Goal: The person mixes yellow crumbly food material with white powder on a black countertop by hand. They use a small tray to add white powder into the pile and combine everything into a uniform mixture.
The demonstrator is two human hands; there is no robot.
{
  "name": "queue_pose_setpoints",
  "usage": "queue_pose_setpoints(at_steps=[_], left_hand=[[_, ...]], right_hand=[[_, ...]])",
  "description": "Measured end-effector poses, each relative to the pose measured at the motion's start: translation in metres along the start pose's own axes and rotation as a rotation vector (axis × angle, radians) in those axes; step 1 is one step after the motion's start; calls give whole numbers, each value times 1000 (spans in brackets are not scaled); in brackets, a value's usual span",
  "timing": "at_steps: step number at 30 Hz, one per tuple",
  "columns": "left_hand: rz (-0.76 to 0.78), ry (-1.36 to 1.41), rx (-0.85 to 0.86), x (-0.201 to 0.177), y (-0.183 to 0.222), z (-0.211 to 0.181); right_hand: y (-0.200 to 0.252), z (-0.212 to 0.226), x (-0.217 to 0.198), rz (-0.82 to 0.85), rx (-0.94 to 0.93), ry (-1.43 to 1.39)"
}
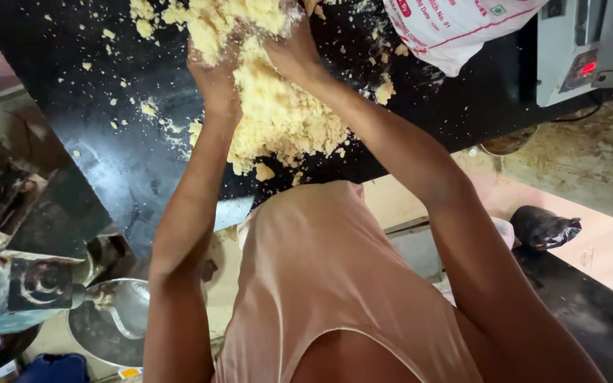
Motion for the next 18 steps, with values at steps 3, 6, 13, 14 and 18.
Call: queue_pose_setpoints(at_steps=[3,6,13,14,18], left_hand=[[-78,31,-28,1,-4,1],[-258,-17,-53,-4,-7,-3],[-105,-494,-529,-3,-7,-30],[24,-377,-492,1,-8,-38],[260,-333,-406,0,-4,-58]], right_hand=[[-15,32,-27,-28,56,35],[-19,72,-50,99,127,40],[-4,95,-88,421,218,-69],[-6,91,-90,374,167,33],[-5,63,-80,245,167,40]])
Point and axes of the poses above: each hand's wrist, its own y-axis away from the middle knuckle, its own x-axis out of the palm, z = x × y, the point moved 4 cm from there along -y, towards the middle knuckle, and after that the axes turned 7 degrees about y, right-handed, at the moved point
